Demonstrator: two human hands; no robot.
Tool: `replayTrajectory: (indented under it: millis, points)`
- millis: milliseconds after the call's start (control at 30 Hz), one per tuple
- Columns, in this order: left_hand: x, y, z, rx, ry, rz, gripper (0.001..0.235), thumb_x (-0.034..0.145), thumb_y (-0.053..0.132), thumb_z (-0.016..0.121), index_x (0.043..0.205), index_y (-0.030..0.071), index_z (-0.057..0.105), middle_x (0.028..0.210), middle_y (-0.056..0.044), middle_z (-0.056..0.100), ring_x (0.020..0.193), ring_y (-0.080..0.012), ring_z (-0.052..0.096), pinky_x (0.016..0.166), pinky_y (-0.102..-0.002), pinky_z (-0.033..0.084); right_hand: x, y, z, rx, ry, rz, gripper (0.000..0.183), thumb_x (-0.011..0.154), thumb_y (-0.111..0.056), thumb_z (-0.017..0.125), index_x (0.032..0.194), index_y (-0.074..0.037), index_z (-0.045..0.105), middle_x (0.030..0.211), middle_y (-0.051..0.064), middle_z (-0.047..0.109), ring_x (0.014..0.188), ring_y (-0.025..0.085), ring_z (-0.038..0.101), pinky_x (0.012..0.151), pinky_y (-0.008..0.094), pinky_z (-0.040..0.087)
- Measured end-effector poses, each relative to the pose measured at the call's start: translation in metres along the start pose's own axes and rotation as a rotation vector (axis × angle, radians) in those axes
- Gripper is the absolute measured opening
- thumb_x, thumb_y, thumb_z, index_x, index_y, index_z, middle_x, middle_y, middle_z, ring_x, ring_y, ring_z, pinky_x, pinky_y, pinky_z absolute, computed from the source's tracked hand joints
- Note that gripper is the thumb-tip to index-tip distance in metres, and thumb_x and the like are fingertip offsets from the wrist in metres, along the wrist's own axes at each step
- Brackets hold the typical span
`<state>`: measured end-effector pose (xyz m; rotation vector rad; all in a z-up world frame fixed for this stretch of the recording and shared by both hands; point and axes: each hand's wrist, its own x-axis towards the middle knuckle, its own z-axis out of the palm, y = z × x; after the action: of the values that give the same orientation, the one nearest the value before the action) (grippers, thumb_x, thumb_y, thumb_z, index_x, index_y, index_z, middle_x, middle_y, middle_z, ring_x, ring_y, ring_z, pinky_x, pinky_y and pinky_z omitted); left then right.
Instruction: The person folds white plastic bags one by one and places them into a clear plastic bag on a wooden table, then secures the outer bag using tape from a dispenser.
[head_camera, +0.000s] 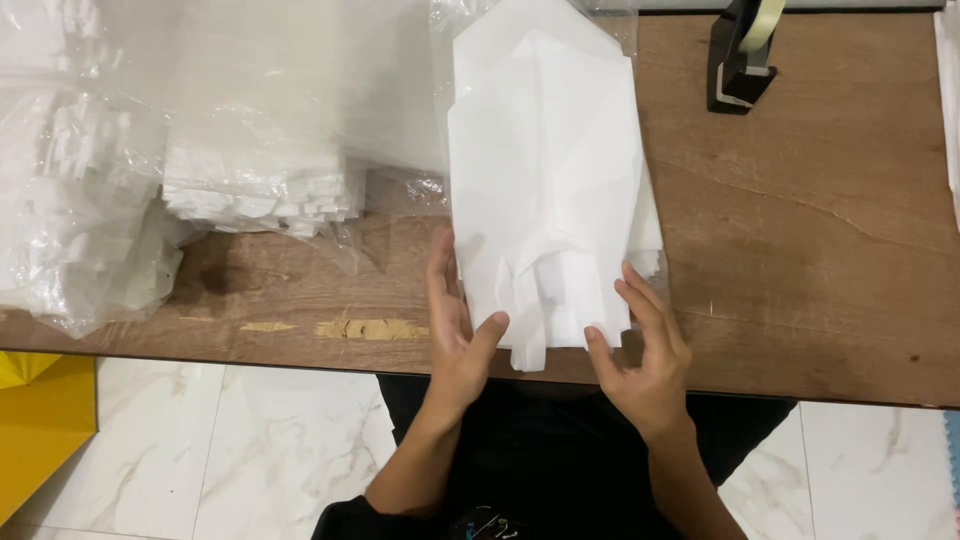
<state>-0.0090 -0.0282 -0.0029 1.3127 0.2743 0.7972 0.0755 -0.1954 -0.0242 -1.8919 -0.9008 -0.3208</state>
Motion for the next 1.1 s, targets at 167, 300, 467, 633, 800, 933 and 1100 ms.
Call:
replayTrajectory:
  millis: [167,300,467,633,800,933,1100]
  points:
    - [-0.007,-0.022,0.016,-0.180,0.058,0.169,0.091,0.068,0.028,0.064,0.147,0.004,0.026,0.162,-0.020,0.010,0.151,-0.0362,0.008,0.125,-0.053,0.017,-0.003,-0.005,0.009,0.040,-0.076,-0.085,0.054,0.079,-0.006,0.075,0.127,0.007,0.056,0.137,0.030,0.054,0.127,0.048,0.051,0.102,0.060,0.046]
    - [-0.013,-0.021,0.025,-0.090,-0.009,0.246,0.086,0.065,0.025,0.061,0.142,0.009,0.028,0.163,-0.021,0.005,0.153,-0.0401,0.003,0.124,-0.057,0.014,-0.004,-0.010,0.017,0.080,-0.155,-0.137,0.069,0.070,-0.016,0.084,0.130,0.003,0.056,0.141,0.026,0.053,0.129,0.049,0.049,0.106,0.063,0.040]
    - [-0.014,-0.021,0.020,0.191,-0.057,0.283,0.077,0.065,0.017,0.063,0.136,0.004,0.035,0.160,-0.025,0.008,0.152,-0.0469,0.002,0.122,-0.061,0.011,-0.012,0.000,0.023,0.046,-0.143,-0.144,0.069,0.073,-0.011,0.080,0.134,0.005,0.051,0.143,0.026,0.050,0.130,0.047,0.048,0.107,0.062,0.039]
    - [-0.005,-0.004,0.007,0.509,-0.089,0.261,0.065,0.070,0.014,0.066,0.131,0.003,0.047,0.153,-0.026,0.020,0.147,-0.0530,0.011,0.118,-0.065,0.016,-0.004,-0.001,0.016,0.011,-0.044,-0.074,0.078,0.077,-0.007,0.074,0.140,0.011,0.033,0.146,0.035,0.037,0.134,0.051,0.038,0.109,0.066,0.035]
    - [0.014,0.021,-0.022,0.880,-0.560,0.029,0.062,0.084,0.030,0.072,0.132,-0.006,0.055,0.135,-0.033,0.045,0.138,-0.0598,0.024,0.108,-0.072,0.019,0.000,0.004,0.009,0.224,0.099,0.272,0.094,0.085,0.009,0.063,0.150,-0.001,-0.005,0.149,0.038,0.013,0.139,0.060,0.023,0.106,0.071,0.036]
    - [0.041,0.030,-0.024,1.020,-0.718,-0.200,0.069,0.091,0.047,0.062,0.133,-0.007,0.054,0.126,-0.035,0.056,0.135,-0.0569,0.037,0.104,-0.076,0.020,-0.004,0.022,0.010,0.207,0.045,0.392,0.099,0.083,0.007,0.066,0.146,0.000,-0.009,0.146,0.038,0.013,0.138,0.059,0.024,0.105,0.069,0.039]
    - [0.088,-0.023,0.001,1.265,-0.831,0.194,0.043,0.099,0.036,0.048,0.135,0.017,0.060,0.134,-0.014,0.058,0.133,-0.0393,0.048,0.106,-0.058,0.038,0.002,0.011,0.013,0.146,-0.071,0.554,0.077,0.087,0.000,0.066,0.144,0.002,0.013,0.146,0.036,0.018,0.142,0.054,0.018,0.113,0.068,0.021]
